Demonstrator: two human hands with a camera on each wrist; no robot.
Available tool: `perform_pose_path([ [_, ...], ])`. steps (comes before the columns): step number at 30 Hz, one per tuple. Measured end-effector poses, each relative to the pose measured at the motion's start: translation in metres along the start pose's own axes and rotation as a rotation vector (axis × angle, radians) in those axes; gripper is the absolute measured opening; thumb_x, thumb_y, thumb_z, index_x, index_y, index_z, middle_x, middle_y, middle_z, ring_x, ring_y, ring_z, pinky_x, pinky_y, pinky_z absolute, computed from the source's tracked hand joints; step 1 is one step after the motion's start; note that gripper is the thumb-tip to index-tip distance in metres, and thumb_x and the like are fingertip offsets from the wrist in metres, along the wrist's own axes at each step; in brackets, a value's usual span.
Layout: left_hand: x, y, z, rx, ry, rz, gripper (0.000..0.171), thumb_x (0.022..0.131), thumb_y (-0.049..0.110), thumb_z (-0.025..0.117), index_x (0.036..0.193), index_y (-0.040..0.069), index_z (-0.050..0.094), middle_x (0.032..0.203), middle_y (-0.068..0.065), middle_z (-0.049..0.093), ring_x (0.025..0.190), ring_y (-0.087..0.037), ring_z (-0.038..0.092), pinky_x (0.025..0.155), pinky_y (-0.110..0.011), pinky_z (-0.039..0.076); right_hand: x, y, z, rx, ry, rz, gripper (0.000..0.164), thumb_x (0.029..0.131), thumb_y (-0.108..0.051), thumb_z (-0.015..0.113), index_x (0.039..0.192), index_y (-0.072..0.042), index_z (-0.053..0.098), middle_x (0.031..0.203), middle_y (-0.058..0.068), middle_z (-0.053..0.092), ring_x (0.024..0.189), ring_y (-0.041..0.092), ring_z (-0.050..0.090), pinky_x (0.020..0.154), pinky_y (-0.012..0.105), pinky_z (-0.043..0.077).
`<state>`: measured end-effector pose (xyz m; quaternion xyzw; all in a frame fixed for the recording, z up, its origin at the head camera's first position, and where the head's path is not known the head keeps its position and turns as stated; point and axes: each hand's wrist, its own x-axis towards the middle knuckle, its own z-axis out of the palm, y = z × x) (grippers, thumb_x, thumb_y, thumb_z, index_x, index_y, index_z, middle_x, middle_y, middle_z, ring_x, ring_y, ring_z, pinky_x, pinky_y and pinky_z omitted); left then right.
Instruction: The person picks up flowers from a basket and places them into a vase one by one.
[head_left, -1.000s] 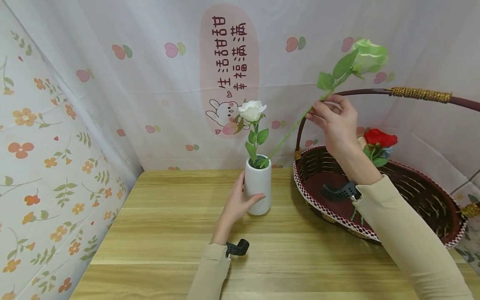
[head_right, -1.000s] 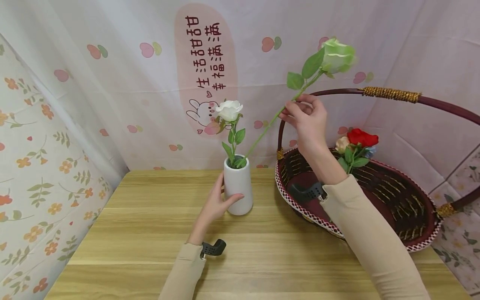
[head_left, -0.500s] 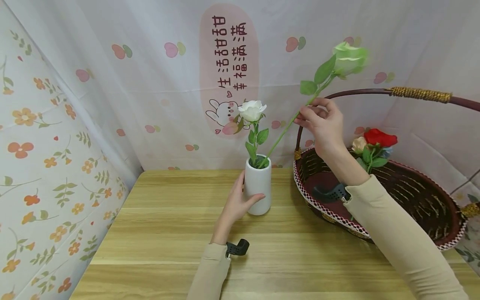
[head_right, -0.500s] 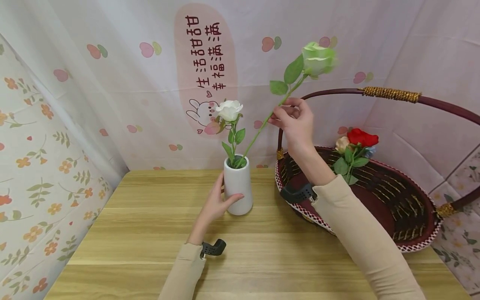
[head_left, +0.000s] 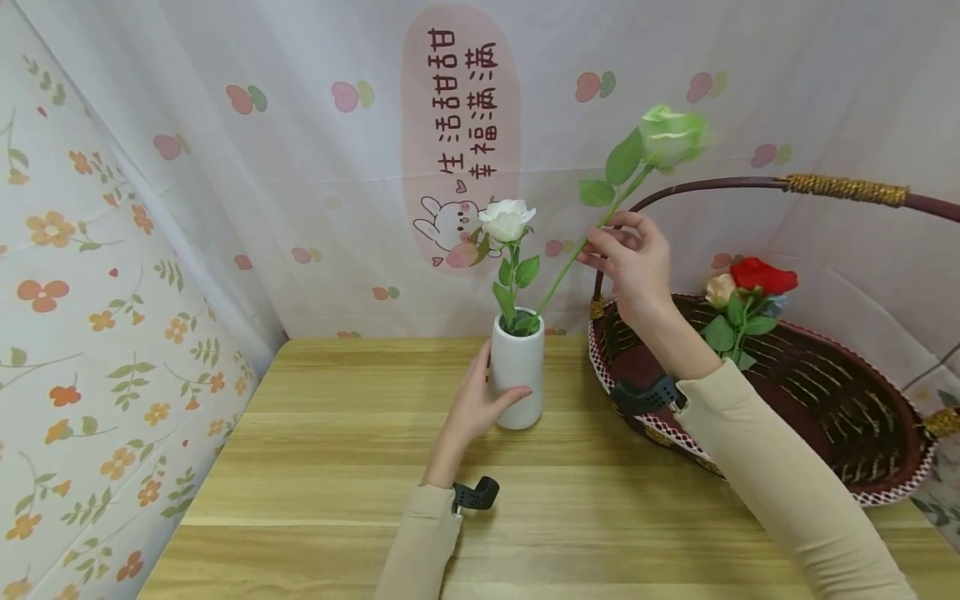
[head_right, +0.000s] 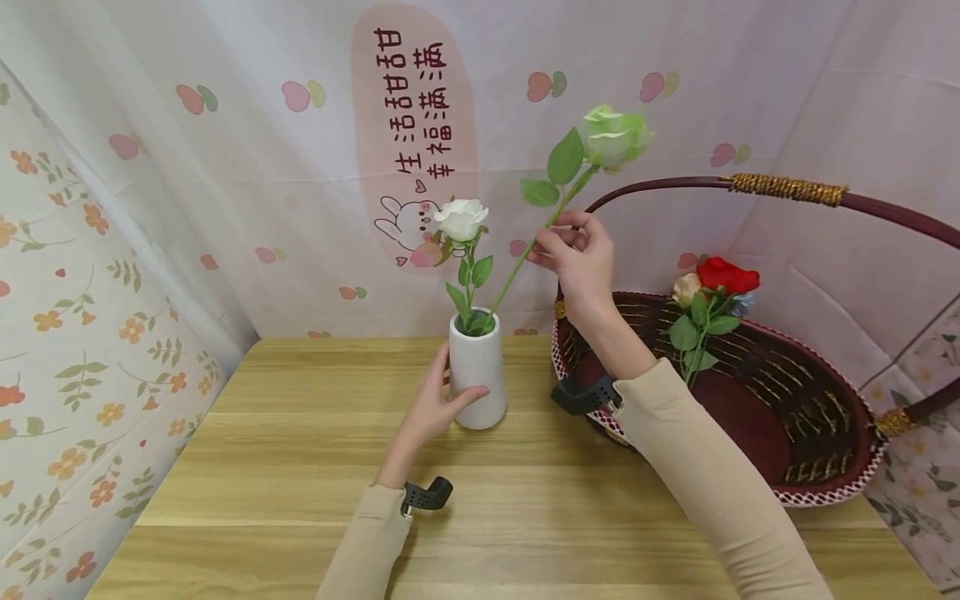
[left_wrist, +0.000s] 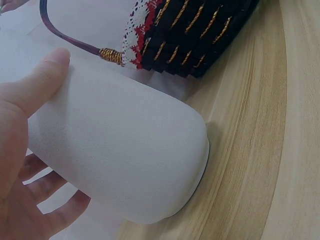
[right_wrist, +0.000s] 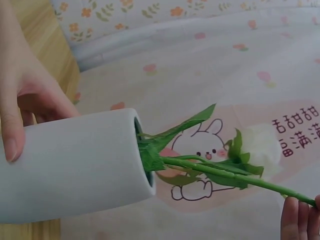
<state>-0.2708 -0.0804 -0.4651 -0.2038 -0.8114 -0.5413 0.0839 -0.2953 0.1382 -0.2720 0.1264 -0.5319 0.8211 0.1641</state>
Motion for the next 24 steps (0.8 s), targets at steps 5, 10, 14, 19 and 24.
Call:
perform_pose_path([
  [5,0.001,0.0,0.0,0.008,-0.001,0.002,0.091,0.087,0.036,0.081,0.158,0.018,0.027,0.152,-0.006,0.042,0.134,-0.024,0.046,0.106,-0.046,0.043,-0.002,0.007,0.0,-0.026,0.002,0.011,0.022,0.094,0.002,0.068,0.111,-0.002,0.055,0.086,0.009,0.06,0.077,0.02,0.065,0.077,0.031,0.06],
  [10,0.0,0.0,-0.001,0.006,0.003,-0.002,0.091,0.087,0.036,0.081,0.158,0.018,0.027,0.152,-0.006,0.042,0.134,-0.024,0.045,0.106,-0.046,0.043,-0.003,0.013,0.002,-0.044,-0.002,0.013,0.019,0.095,0.0,0.067,0.111,-0.004,0.055,0.086,0.008,0.062,0.075,0.019,0.067,0.076,0.03,0.06],
  [14,0.0,-0.001,0.0,0.012,0.01,0.015,0.092,0.087,0.036,0.081,0.158,0.018,0.027,0.152,-0.007,0.042,0.134,-0.024,0.046,0.106,-0.047,0.044,-0.004,0.018,0.002,-0.046,-0.012,0.013,0.018,0.096,0.001,0.066,0.109,-0.004,0.055,0.087,0.008,0.063,0.075,0.018,0.067,0.075,0.03,0.06],
  [19,0.001,-0.003,0.001,0.021,0.019,0.029,0.092,0.087,0.034,0.082,0.158,0.017,0.026,0.151,-0.009,0.043,0.133,-0.024,0.047,0.106,-0.046,0.044,-0.005,0.025,0.004,-0.044,-0.023,0.02,0.018,0.095,0.0,0.067,0.108,-0.003,0.055,0.086,0.007,0.063,0.074,0.018,0.067,0.073,0.03,0.06],
  [24,0.001,-0.003,0.002,0.029,0.017,0.026,0.092,0.087,0.034,0.082,0.158,0.017,0.027,0.15,-0.009,0.043,0.133,-0.023,0.047,0.105,-0.045,0.044,-0.006,0.032,0.005,-0.053,-0.021,0.027,0.016,0.096,0.0,0.066,0.106,-0.003,0.055,0.082,0.006,0.063,0.073,0.018,0.066,0.072,0.031,0.06],
])
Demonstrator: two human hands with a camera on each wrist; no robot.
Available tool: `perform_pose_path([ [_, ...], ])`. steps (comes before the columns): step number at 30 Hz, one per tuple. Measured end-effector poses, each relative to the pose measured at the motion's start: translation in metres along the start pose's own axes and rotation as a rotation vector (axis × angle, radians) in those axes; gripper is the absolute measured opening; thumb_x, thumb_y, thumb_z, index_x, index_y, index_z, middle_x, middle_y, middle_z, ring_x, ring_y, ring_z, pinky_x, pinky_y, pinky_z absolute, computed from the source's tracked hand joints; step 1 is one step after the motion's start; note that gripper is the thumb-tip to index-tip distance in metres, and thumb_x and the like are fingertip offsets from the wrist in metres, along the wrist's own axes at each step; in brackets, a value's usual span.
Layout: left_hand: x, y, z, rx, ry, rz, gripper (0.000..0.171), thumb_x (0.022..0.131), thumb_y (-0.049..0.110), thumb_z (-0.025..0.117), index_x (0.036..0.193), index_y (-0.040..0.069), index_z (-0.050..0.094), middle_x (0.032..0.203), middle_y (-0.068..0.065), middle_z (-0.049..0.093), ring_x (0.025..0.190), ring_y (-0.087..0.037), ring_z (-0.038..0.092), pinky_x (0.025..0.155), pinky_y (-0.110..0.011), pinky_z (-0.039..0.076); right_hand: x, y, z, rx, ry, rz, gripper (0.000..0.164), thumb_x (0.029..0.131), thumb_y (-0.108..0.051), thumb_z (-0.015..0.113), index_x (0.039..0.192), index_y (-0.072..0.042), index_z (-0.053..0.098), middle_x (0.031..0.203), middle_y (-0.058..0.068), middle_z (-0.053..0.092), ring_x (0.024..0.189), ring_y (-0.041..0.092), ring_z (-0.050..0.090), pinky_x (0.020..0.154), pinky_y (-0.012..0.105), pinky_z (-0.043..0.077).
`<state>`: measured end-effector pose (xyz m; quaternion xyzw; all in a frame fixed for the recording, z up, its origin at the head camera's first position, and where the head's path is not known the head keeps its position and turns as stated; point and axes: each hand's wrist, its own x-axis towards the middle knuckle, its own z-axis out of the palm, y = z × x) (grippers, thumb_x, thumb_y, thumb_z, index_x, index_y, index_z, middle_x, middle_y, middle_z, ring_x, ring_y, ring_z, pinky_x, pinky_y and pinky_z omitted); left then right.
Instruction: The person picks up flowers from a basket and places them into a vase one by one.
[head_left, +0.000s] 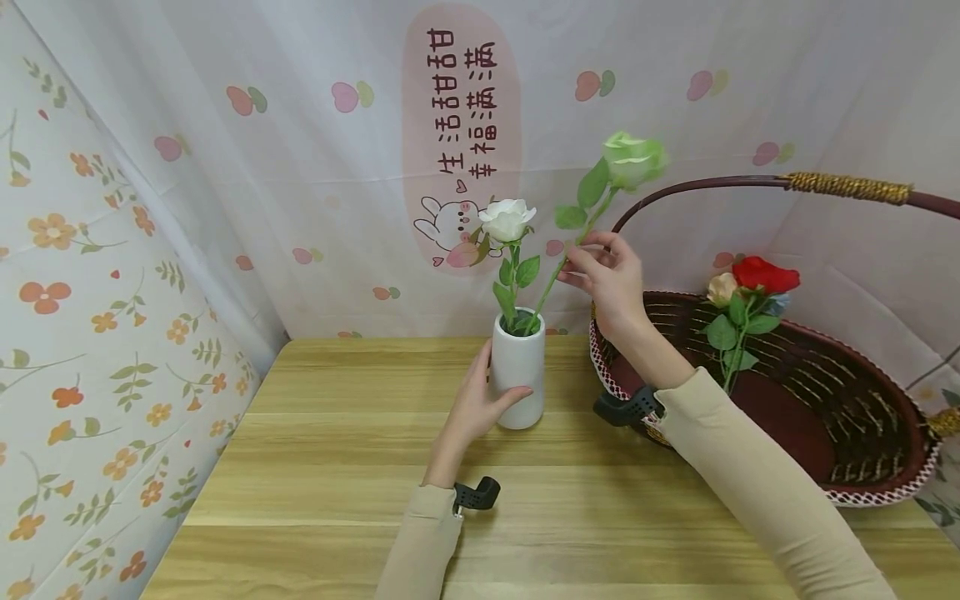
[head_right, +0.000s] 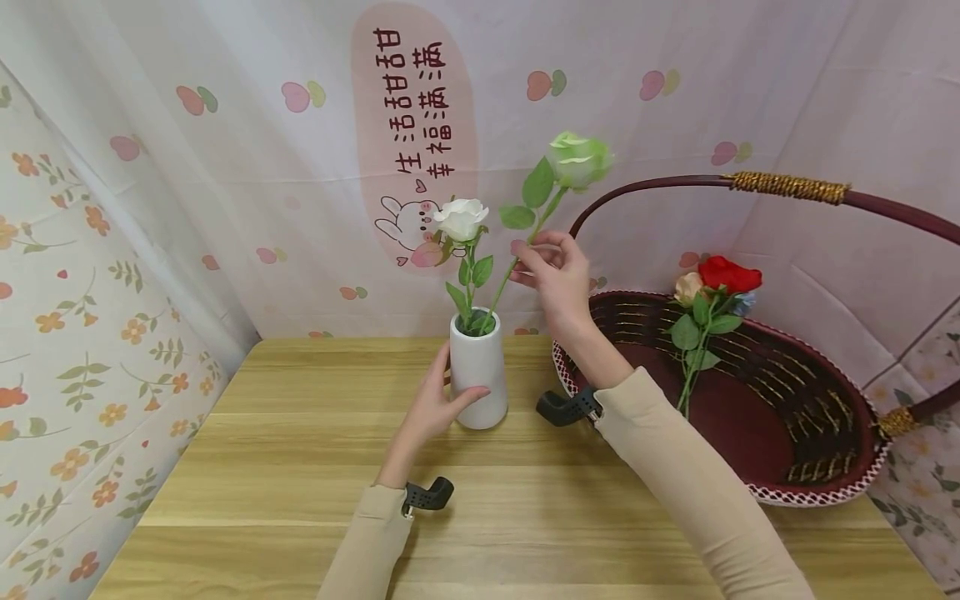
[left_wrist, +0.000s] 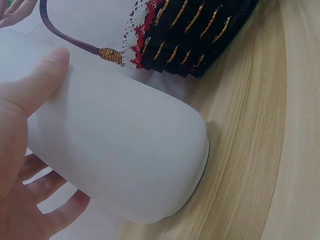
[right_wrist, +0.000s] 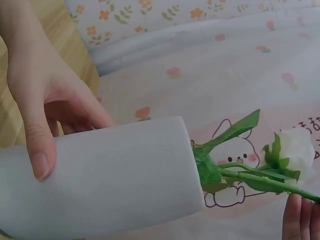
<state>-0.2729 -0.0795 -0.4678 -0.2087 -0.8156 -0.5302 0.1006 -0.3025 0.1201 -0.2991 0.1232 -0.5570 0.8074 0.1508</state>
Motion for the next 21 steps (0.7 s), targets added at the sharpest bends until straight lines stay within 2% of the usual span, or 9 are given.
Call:
perform_pose_path([
  [11,0.001,-0.001,-0.001,-0.002,-0.002,0.002,0.092,0.086,0.033,0.083,0.158,0.018,0.027,0.15,-0.007,0.044,0.133,-0.022,0.047,0.105,-0.044,0.044,-0.004,0.014,0.004,-0.103,-0.029,0.03,0.015,0.097,-0.002,0.066,0.107,-0.008,0.057,0.088,0.006,0.061,0.075,0.019,0.068,0.077,0.031,0.06],
  [21,0.001,0.0,-0.001,-0.008,-0.003,-0.006,0.092,0.086,0.035,0.083,0.158,0.017,0.028,0.15,-0.009,0.044,0.133,-0.024,0.047,0.105,-0.045,0.045,-0.009,0.026,0.005,-0.211,-0.06,0.048,0.016,0.097,-0.004,0.066,0.11,-0.004,0.057,0.085,0.004,0.062,0.074,0.017,0.068,0.079,0.032,0.059],
])
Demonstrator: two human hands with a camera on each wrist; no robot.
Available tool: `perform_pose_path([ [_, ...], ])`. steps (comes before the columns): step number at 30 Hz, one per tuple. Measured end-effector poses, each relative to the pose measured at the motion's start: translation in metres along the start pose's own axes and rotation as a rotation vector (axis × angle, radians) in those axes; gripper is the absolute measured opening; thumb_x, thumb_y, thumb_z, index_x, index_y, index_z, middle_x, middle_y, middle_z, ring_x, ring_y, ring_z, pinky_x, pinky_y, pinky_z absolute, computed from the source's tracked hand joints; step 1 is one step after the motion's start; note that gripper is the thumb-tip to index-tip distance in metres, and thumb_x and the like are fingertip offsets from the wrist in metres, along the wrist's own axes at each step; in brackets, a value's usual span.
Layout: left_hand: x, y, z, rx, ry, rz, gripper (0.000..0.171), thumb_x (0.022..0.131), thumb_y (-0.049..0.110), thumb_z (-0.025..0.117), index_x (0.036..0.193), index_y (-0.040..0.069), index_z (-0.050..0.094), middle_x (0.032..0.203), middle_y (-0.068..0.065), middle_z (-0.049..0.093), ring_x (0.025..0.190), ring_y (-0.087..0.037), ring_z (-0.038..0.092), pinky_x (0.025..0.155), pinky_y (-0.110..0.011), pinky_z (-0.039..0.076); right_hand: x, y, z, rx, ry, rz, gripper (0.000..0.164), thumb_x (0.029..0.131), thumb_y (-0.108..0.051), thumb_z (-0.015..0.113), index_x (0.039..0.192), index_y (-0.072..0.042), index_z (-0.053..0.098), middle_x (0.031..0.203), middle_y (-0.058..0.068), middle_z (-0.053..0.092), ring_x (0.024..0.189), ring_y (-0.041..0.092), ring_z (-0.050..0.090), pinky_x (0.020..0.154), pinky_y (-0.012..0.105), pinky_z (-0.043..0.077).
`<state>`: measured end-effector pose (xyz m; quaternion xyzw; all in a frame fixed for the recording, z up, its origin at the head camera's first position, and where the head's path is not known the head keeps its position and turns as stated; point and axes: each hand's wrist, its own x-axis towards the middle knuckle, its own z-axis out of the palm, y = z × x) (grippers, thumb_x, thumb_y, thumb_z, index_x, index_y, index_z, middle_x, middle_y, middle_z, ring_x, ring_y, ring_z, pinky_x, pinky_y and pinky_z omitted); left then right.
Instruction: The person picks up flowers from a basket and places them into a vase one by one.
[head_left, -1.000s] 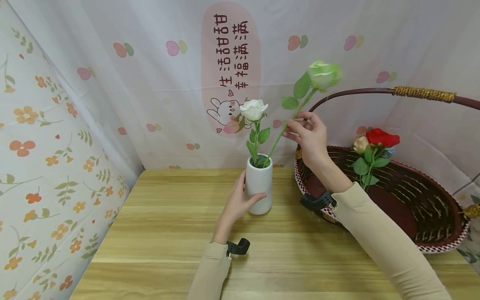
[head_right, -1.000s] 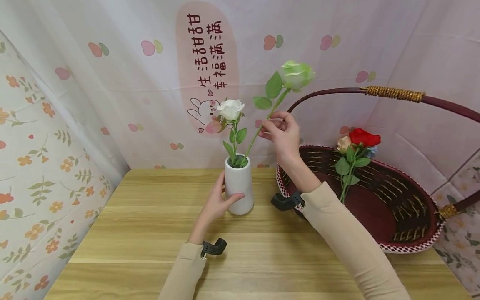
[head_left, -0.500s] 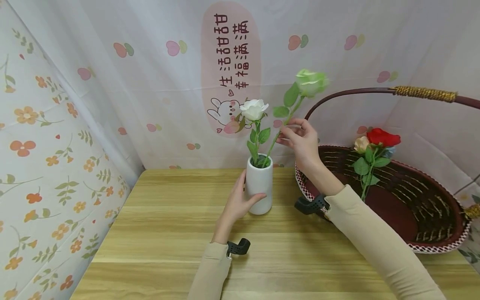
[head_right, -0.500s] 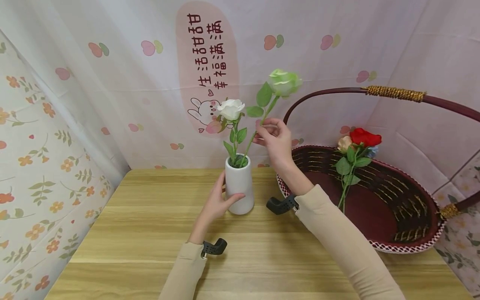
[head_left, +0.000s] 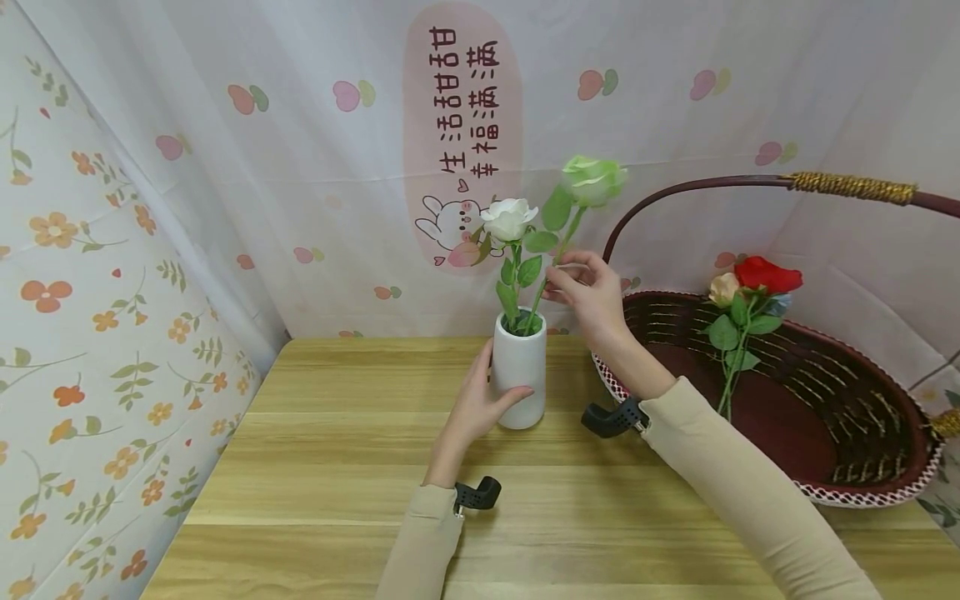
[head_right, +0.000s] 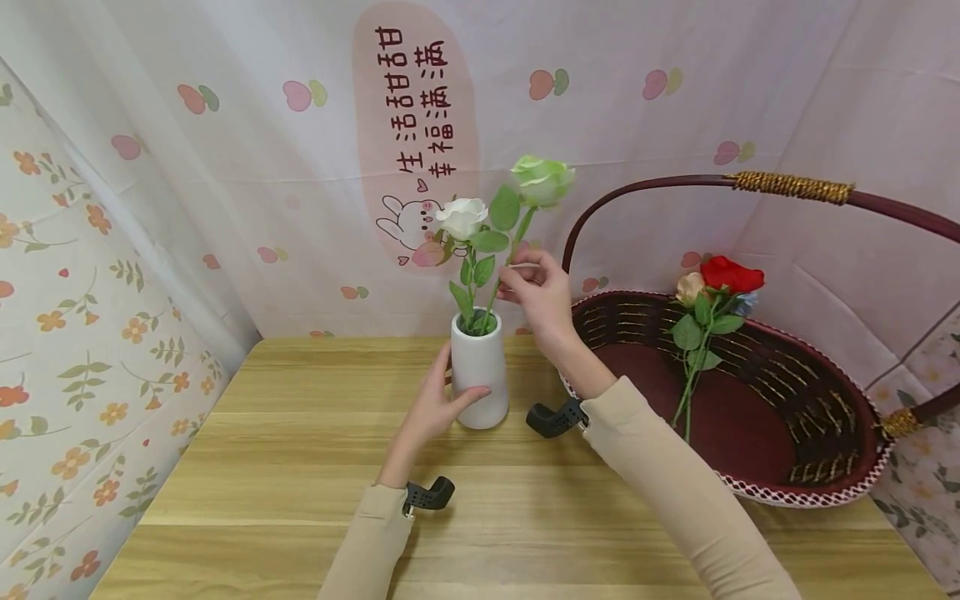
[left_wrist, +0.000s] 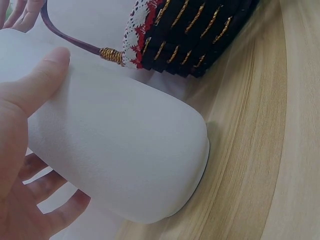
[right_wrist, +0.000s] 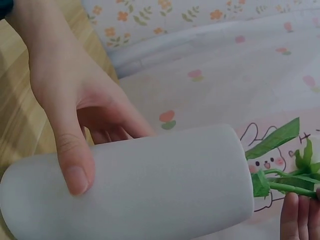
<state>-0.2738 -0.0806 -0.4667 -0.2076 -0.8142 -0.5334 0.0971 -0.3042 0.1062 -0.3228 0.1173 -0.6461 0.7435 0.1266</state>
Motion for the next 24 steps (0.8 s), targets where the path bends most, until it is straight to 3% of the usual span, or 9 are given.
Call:
perform_pose_path([
  [11,0.0,0.0,0.0,0.001,-0.003,-0.005,0.091,0.086,0.036,0.082,0.158,0.018,0.028,0.151,-0.008,0.043,0.133,-0.024,0.046,0.105,-0.046,0.045,-0.004,0.01,0.005,-0.05,-0.024,0.011,0.02,0.096,0.0,0.065,0.113,0.005,0.057,0.086,0.002,0.063,0.073,0.015,0.069,0.078,0.032,0.06],
  [24,0.0,0.0,0.0,0.01,0.002,-0.006,0.092,0.086,0.036,0.083,0.158,0.018,0.029,0.15,-0.008,0.044,0.133,-0.023,0.047,0.104,-0.044,0.045,-0.009,0.019,0.003,-0.091,-0.028,0.018,0.022,0.096,-0.002,0.066,0.114,0.007,0.057,0.087,0.002,0.062,0.074,0.012,0.068,0.077,0.028,0.059],
])
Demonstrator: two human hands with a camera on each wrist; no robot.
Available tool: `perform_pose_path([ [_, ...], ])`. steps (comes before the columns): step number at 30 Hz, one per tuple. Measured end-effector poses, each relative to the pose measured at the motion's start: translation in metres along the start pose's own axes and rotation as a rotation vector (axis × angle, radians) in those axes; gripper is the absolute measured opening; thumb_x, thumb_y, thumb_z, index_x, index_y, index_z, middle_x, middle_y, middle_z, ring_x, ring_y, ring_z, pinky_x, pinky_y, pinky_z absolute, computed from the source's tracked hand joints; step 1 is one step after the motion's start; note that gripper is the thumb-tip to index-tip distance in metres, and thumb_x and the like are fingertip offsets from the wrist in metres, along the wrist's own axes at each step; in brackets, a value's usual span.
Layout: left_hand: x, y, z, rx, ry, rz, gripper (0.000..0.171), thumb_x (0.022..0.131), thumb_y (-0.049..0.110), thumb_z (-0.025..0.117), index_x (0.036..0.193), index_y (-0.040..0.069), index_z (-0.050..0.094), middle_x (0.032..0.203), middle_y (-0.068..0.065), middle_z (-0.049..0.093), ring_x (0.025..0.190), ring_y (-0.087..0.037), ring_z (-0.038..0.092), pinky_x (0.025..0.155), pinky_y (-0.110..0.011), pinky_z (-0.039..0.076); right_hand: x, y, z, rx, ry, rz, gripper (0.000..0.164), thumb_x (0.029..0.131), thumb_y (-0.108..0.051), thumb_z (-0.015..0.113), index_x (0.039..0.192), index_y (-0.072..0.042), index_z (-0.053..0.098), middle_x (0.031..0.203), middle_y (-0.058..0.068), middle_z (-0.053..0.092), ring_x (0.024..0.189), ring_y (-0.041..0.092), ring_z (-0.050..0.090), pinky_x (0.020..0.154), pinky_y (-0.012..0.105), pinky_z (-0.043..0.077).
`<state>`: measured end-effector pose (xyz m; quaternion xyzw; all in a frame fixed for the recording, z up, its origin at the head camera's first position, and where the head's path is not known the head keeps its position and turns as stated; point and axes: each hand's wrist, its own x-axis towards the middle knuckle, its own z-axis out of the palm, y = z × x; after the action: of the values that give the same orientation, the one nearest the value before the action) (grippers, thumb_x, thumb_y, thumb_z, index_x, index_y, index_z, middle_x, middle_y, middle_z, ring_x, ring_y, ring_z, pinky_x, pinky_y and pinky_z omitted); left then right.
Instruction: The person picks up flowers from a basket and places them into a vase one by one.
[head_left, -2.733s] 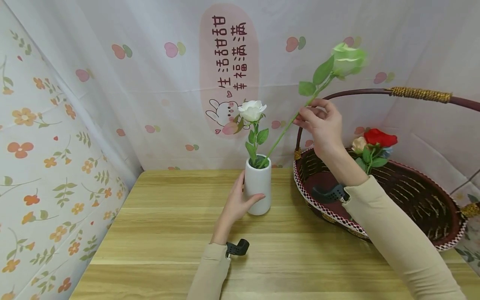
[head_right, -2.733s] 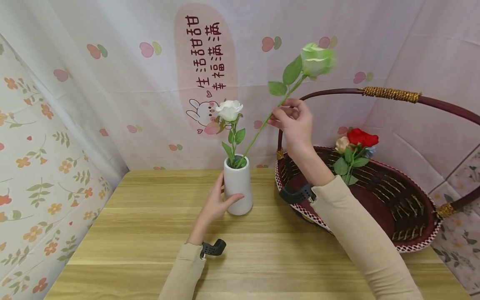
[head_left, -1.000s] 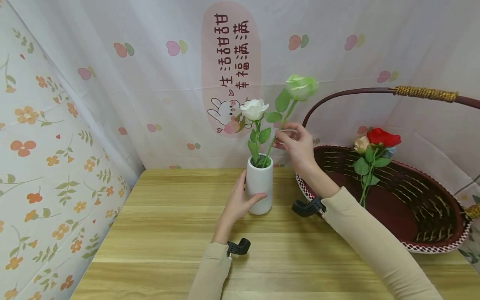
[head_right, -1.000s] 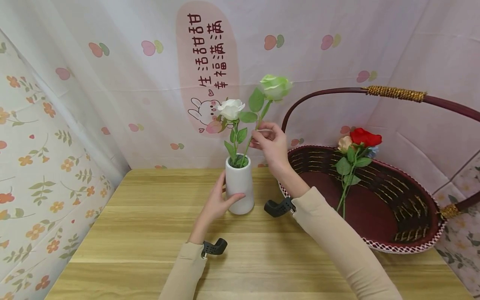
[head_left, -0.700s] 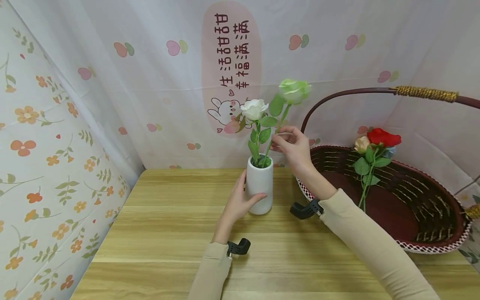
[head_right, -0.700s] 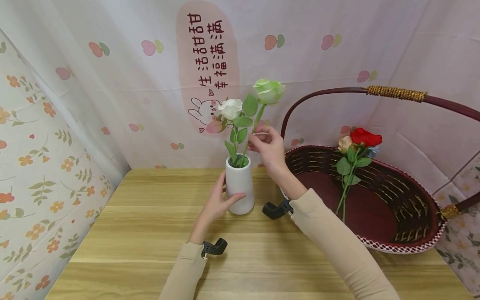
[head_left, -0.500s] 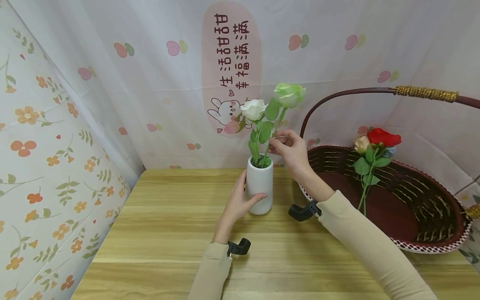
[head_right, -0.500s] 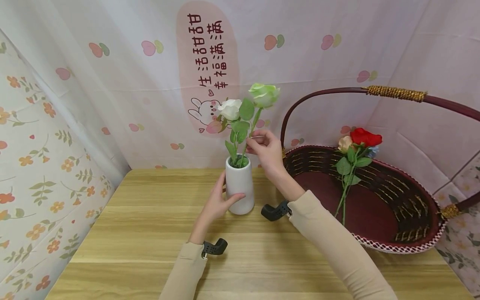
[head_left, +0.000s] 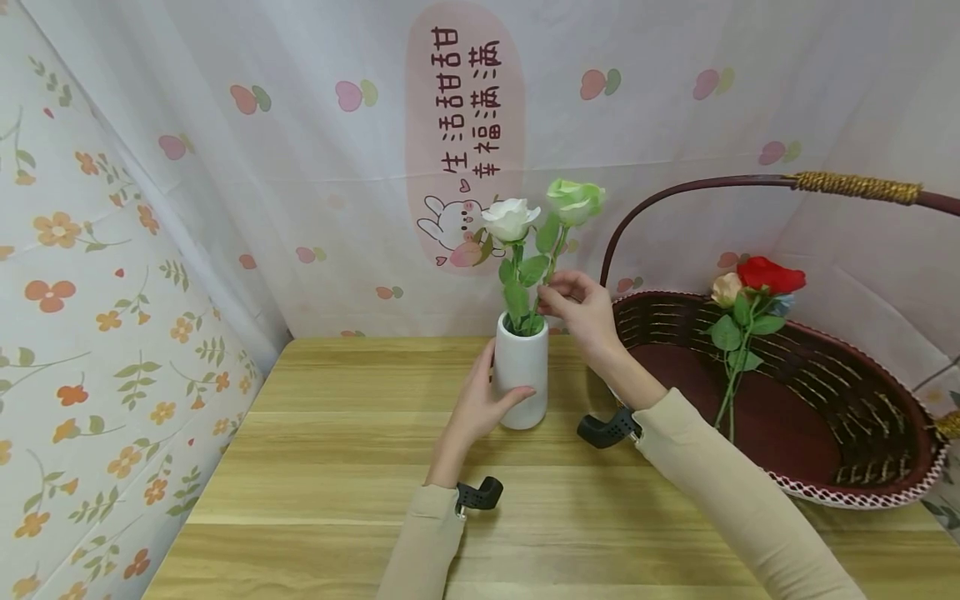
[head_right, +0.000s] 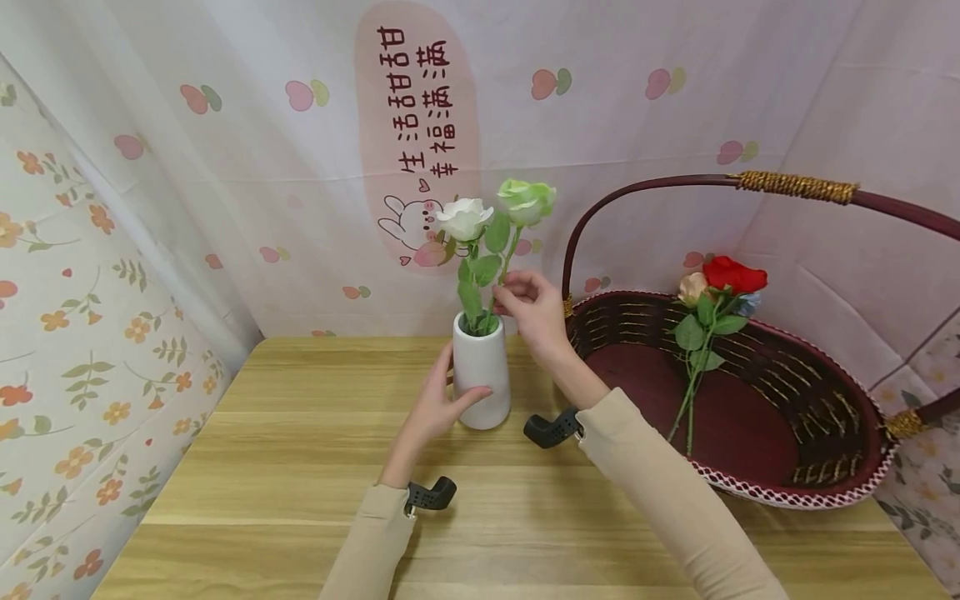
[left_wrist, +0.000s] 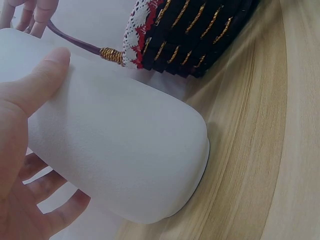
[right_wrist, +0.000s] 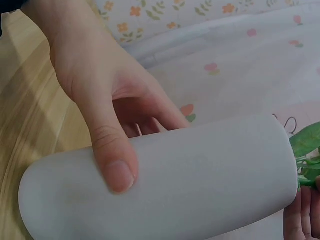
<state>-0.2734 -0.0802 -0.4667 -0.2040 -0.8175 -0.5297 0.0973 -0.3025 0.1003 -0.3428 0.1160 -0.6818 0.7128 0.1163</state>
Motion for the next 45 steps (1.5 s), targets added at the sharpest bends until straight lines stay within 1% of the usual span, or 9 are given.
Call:
perform_pose_path([
  [8,-0.001,0.0,0.0,0.007,0.01,0.008,0.092,0.085,0.034,0.083,0.158,0.015,0.029,0.15,-0.01,0.045,0.133,-0.024,0.048,0.104,-0.044,0.045,0.0,0.006,-0.004,-0.037,0.014,0.004,0.026,0.095,-0.003,0.067,0.115,0.011,0.058,0.088,0.0,0.064,0.076,0.012,0.069,0.078,0.027,0.058],
  [14,0.0,0.0,0.001,0.01,0.009,0.003,0.092,0.085,0.034,0.083,0.157,0.015,0.029,0.149,-0.01,0.045,0.132,-0.024,0.048,0.105,-0.044,0.045,0.0,0.012,-0.006,-0.085,0.022,0.04,0.028,0.096,-0.007,0.067,0.117,0.009,0.06,0.089,-0.002,0.065,0.079,0.014,0.067,0.069,0.021,0.056],
  [16,0.0,0.0,0.001,0.011,0.008,-0.004,0.092,0.085,0.035,0.083,0.157,0.015,0.029,0.149,-0.01,0.045,0.132,-0.023,0.048,0.105,-0.044,0.045,-0.001,0.013,-0.006,-0.093,0.017,0.048,0.028,0.096,-0.007,0.067,0.118,0.009,0.06,0.089,-0.002,0.065,0.08,0.015,0.065,0.068,0.021,0.056],
  [23,-0.001,0.0,0.001,0.0,0.008,-0.001,0.091,0.086,0.035,0.083,0.157,0.017,0.03,0.15,-0.008,0.045,0.133,-0.023,0.047,0.105,-0.044,0.045,-0.003,0.015,-0.005,-0.104,0.006,0.075,0.028,0.097,-0.005,0.063,0.12,0.01,0.059,0.092,-0.002,0.064,0.082,0.019,0.063,0.07,0.021,0.055],
  [28,-0.001,0.001,0.0,-0.002,0.006,-0.002,0.092,0.086,0.035,0.083,0.158,0.017,0.029,0.151,-0.008,0.044,0.133,-0.023,0.047,0.105,-0.044,0.045,-0.004,0.016,-0.005,-0.094,-0.004,0.074,0.025,0.097,-0.004,0.062,0.118,0.01,0.059,0.09,-0.001,0.063,0.083,0.02,0.063,0.07,0.021,0.055],
  [34,0.0,0.0,0.0,-0.002,0.001,-0.008,0.093,0.086,0.035,0.083,0.158,0.018,0.028,0.152,-0.007,0.043,0.135,-0.021,0.046,0.106,-0.042,0.044,-0.003,0.019,-0.008,-0.056,-0.02,0.064,0.02,0.097,0.0,0.06,0.114,0.01,0.059,0.083,-0.002,0.062,0.076,0.012,0.061,0.068,0.022,0.054],
  [38,0.0,-0.001,0.0,-0.002,0.003,-0.002,0.093,0.086,0.033,0.083,0.158,0.017,0.028,0.152,-0.008,0.043,0.134,-0.022,0.046,0.106,-0.043,0.044,-0.004,0.021,-0.01,-0.049,-0.021,0.053,0.021,0.097,0.002,0.059,0.115,0.01,0.059,0.082,-0.003,0.063,0.076,0.01,0.061,0.069,0.023,0.054],
  [42,0.0,0.0,0.001,-0.01,0.008,0.009,0.092,0.086,0.034,0.083,0.157,0.016,0.029,0.151,-0.009,0.044,0.134,-0.023,0.047,0.105,-0.044,0.045,-0.006,0.021,-0.013,-0.034,-0.031,0.042,0.023,0.097,-0.001,0.061,0.117,0.011,0.059,0.084,-0.004,0.065,0.079,0.011,0.061,0.07,0.024,0.055],
  [45,0.0,0.001,0.0,-0.02,0.009,0.012,0.091,0.086,0.033,0.083,0.157,0.016,0.03,0.15,-0.009,0.045,0.133,-0.023,0.048,0.105,-0.045,0.045,-0.008,0.02,-0.015,-0.031,-0.041,0.043,0.025,0.098,-0.004,0.063,0.119,0.009,0.06,0.088,-0.004,0.066,0.082,0.014,0.061,0.072,0.024,0.055],
])
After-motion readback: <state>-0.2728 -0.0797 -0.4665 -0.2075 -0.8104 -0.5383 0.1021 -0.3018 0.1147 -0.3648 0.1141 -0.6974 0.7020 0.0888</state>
